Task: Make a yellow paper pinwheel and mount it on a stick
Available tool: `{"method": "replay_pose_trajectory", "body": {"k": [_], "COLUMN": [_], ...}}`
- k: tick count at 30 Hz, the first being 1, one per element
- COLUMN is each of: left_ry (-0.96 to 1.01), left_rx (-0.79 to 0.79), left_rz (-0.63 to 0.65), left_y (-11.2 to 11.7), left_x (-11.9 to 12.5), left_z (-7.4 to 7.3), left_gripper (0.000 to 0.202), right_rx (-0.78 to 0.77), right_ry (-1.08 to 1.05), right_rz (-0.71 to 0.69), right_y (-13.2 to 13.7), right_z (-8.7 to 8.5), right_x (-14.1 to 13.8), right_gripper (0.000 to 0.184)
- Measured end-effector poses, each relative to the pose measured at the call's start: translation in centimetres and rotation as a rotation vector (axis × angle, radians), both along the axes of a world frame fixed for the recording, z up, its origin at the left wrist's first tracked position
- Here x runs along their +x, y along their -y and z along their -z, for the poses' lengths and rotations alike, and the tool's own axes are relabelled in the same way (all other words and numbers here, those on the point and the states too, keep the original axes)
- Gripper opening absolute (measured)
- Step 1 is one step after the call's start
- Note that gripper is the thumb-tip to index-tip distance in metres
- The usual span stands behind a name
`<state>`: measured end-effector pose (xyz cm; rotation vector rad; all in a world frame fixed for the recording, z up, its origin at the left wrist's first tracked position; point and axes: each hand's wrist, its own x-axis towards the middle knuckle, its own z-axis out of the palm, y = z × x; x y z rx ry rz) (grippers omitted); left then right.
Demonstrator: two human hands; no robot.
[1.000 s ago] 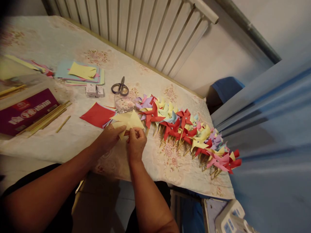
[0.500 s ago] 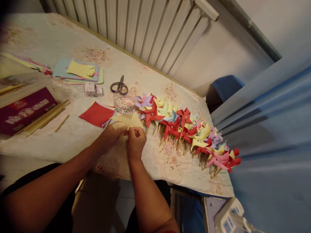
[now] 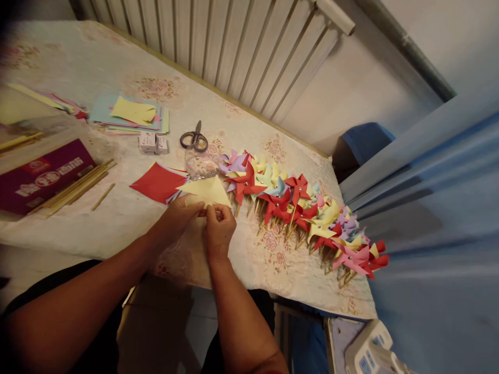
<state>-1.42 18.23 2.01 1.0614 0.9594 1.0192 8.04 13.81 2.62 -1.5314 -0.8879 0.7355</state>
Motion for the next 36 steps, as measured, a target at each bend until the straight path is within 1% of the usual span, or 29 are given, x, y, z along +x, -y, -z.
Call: {"method": "replay_pose_trajectory", "body": {"k": [2, 4, 6, 8, 9, 10, 12, 15, 17, 19, 21, 23, 25, 28, 32, 36], "left_ry": [0.071, 0.14, 0.176, 0.168, 0.153, 0.135, 0.095, 0.065, 0.06, 0.047, 0.042, 0.048, 0.062, 0.09, 0.121, 0.185], "left_rx": [-0.045, -0.091, -0.103, -0.094, -0.09, -0.088, -0.09, -0.094, -0.094, -0.092, -0.091, -0.097, -0.104, -0.102, -0.137, -0.22], "left_rz": [-0.01, -0.001, 0.012, 0.029, 0.053, 0.088, 0.194, 0.323, 0.377, 0.429, 0.473, 0.482, 0.473, 0.489, 0.494, 0.403], "left_y": [-0.1, -0.2, -0.4, -0.5, -0.5, -0.4, -0.4, -0.3, -0.2, -0.2, -0.3, -0.3, -0.2, -0.2, -0.3, -0.2], "left_x": [-0.1, -0.3, -0.5, -0.9, -1.1, -1.3, -1.7, -2.1, -2.2, -2.2, -2.2, -2.2, -2.1, -2.1, -2.0, -1.7], "left_z": [-0.1, -0.2, -0.4, -0.5, -0.5, -0.6, -0.7, -0.9, -1.0, -1.0, -0.9, -0.6, -0.3, 0.0, 0.0, 0.1], "left_gripper": [0.014, 0.019, 0.023, 0.023, 0.021, 0.02, 0.019, 0.021, 0.021, 0.018, 0.012, 0.007, 0.005, 0.008, 0.014, 0.032], "right_rx": [0.005, 0.028, 0.084, 0.113, 0.105, 0.081, 0.022, -0.058, -0.107, -0.145, -0.165, -0.176, -0.184, -0.19, -0.17, -0.08], "right_ry": [0.07, 0.173, 0.246, 0.238, 0.201, 0.154, 0.04, -0.154, -0.272, -0.344, -0.375, -0.389, -0.383, -0.344, -0.307, -0.305], "right_rz": [-0.018, 0.017, 0.151, 0.24, 0.224, 0.175, 0.024, -0.194, -0.271, -0.287, -0.272, -0.268, -0.282, -0.311, -0.324, -0.221], "right_y": [0.4, 0.7, 0.7, 0.5, 0.4, 0.2, -0.1, -0.3, -0.2, -0.2, -0.1, 0.0, 0.0, 0.0, -0.1, -0.5], "right_z": [-0.7, -1.5, -2.2, -2.6, -2.6, -2.4, -1.9, -0.7, -0.1, 0.1, 0.0, -0.1, -0.1, 0.0, 0.7, 1.4], "right_x": [0.4, 1.3, 2.6, 4.0, 4.7, 5.2, 5.8, 5.8, 5.3, 4.8, 4.5, 4.4, 4.5, 4.8, 4.9, 4.8], "right_gripper": [0.02, 0.022, 0.024, 0.028, 0.03, 0.032, 0.034, 0.034, 0.036, 0.039, 0.039, 0.038, 0.035, 0.031, 0.03, 0.032]}}
